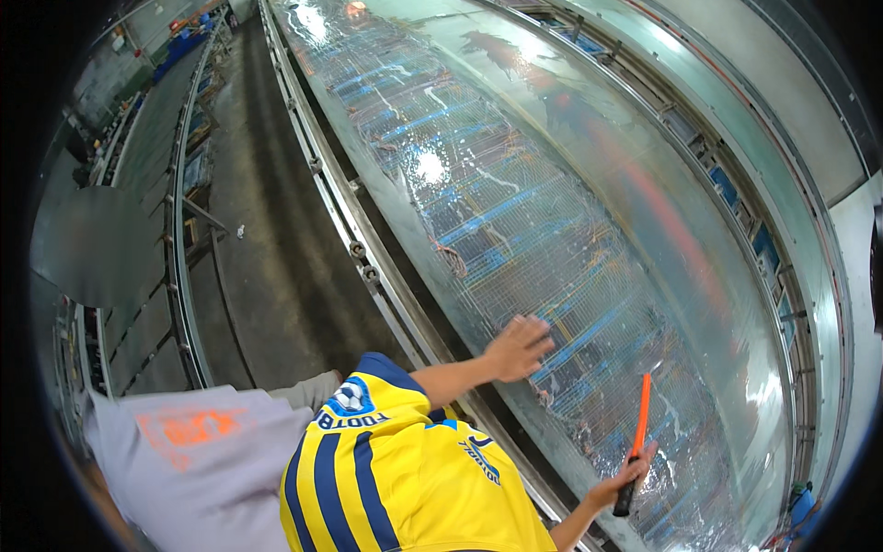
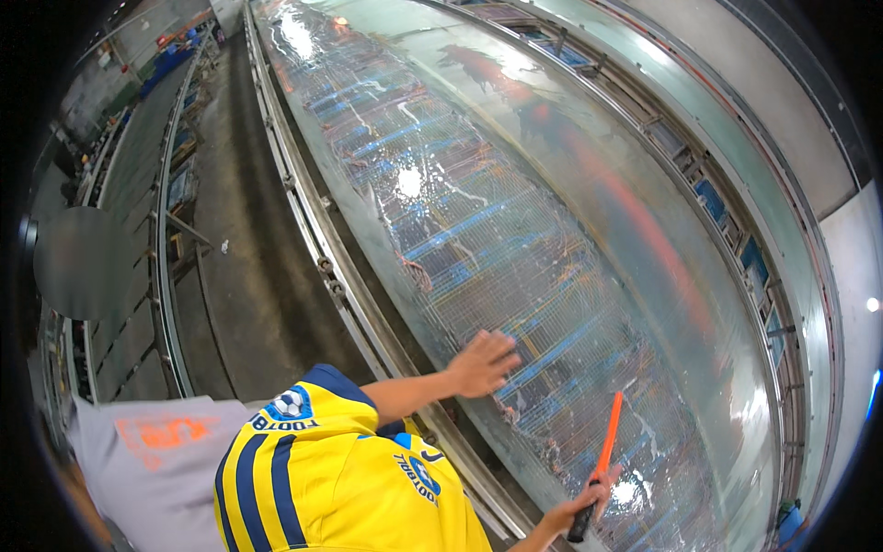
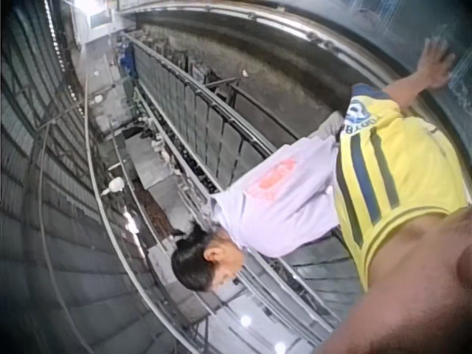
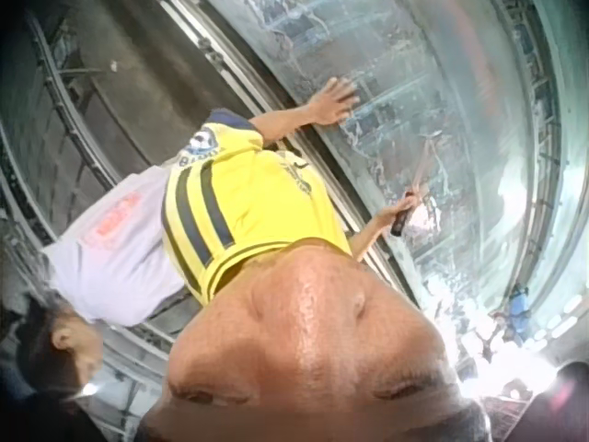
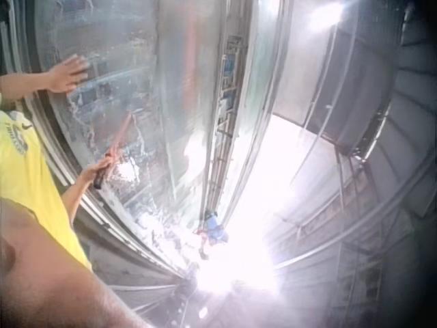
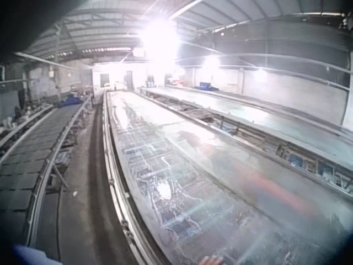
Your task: The person uses a long-handled scraper to remove debris and residue from the surface of large rectangular tanks filled with water. The person moves along the walkway between the tanks, repeatedly scraping the surface and occasionally pausing to look around.
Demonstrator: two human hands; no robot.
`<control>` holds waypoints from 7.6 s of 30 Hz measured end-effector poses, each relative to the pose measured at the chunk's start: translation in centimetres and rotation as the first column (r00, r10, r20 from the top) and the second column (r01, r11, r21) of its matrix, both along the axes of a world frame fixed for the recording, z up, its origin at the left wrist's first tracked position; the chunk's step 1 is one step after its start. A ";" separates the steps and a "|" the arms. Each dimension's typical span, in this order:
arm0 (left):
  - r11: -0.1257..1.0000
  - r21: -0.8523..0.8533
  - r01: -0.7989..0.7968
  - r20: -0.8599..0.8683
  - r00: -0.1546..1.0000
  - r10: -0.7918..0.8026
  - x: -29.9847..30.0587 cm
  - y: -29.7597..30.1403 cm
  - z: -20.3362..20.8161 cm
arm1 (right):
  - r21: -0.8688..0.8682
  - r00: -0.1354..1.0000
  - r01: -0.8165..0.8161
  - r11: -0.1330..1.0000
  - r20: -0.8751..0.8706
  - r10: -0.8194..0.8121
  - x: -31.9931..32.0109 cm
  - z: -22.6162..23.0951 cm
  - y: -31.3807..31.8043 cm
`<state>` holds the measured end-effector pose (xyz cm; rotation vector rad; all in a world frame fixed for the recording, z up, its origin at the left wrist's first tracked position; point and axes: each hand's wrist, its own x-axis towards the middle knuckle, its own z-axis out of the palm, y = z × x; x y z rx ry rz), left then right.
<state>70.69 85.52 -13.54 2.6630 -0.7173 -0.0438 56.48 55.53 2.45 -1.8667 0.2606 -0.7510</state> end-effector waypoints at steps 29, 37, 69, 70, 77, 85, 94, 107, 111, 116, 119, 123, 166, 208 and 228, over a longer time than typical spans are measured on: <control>0.939 0.068 -0.338 -0.036 0.939 0.341 11.8 63.3 7.4 | 0.530 0.923 -0.101 0.842 -0.266 0.279 19.9 -6.9 42.3; 0.987 0.121 -0.110 -0.099 0.988 0.123 23.5 74.2 4.9 | 0.643 0.966 0.259 0.721 -0.178 -0.189 30.5 -14.8 64.6; 0.602 0.257 -0.756 0.227 0.652 0.723 74.8 147.1 -3.7 | 0.384 0.740 0.444 0.809 -0.666 -0.090 53.3 -2.7 125.9; 0.729 0.339 -0.594 0.017 0.779 0.627 75.8 140.8 2.9 | 0.319 0.719 0.473 0.821 -0.678 -0.151 53.7 -1.9 127.1; 0.896 -0.350 0.274 -0.144 0.929 -0.340 61.7 107.4 0.6 | 0.343 0.614 0.636 0.691 -0.768 -0.183 54.6 1.6 130.5; 0.679 -0.292 0.674 -0.070 0.693 -0.718 66.1 116.1 -1.5 | 0.291 0.583 0.769 0.569 -0.686 -0.436 53.0 2.4 131.2; 0.970 0.084 -0.228 0.289 0.937 0.195 88.0 125.4 0.1 | 0.221 0.615 0.622 0.751 -0.732 -0.293 49.0 1.0 131.7; 0.836 -0.465 0.291 -0.061 0.932 -0.358 55.9 120.7 8.5 | 0.283 0.660 0.115 0.952 -0.738 0.139 46.3 2.7 130.8; 0.773 -0.322 0.547 0.507 0.789 -0.347 51.2 117.9 9.5 | 0.409 0.560 -0.089 0.908 -0.733 0.385 43.9 5.7 129.2; 0.806 -0.078 0.587 0.135 0.807 -0.575 48.6 113.7 8.2 | 0.365 0.434 -0.135 0.921 -0.814 0.386 39.4 8.4 125.8; 0.759 -0.160 0.631 0.185 0.774 -0.605 44.8 109.6 7.6 | 0.331 0.389 -0.124 0.935 -0.851 0.353 36.0 10.7 122.5; 0.658 -0.225 0.719 0.122 0.691 -0.713 40.2 102.9 8.0 | 0.238 0.349 -0.038 0.971 -0.907 0.236 31.1 14.8 119.0; 0.691 -0.313 0.652 -0.201 0.665 -0.719 42.2 101.0 4.1 | -0.180 0.526 0.013 0.984 -0.835 -0.160 30.9 20.1 120.3; 0.225 -0.577 0.785 0.116 0.352 -0.929 53.2 119.8 1.4 | 0.063 0.503 0.855 0.515 0.144 -0.852 40.7 10.6 157.0; 0.283 -0.621 0.731 0.021 0.377 -0.926 61.8 137.4 0.7 | 0.606 0.442 0.574 0.551 0.337 -0.831 50.5 9.3 167.0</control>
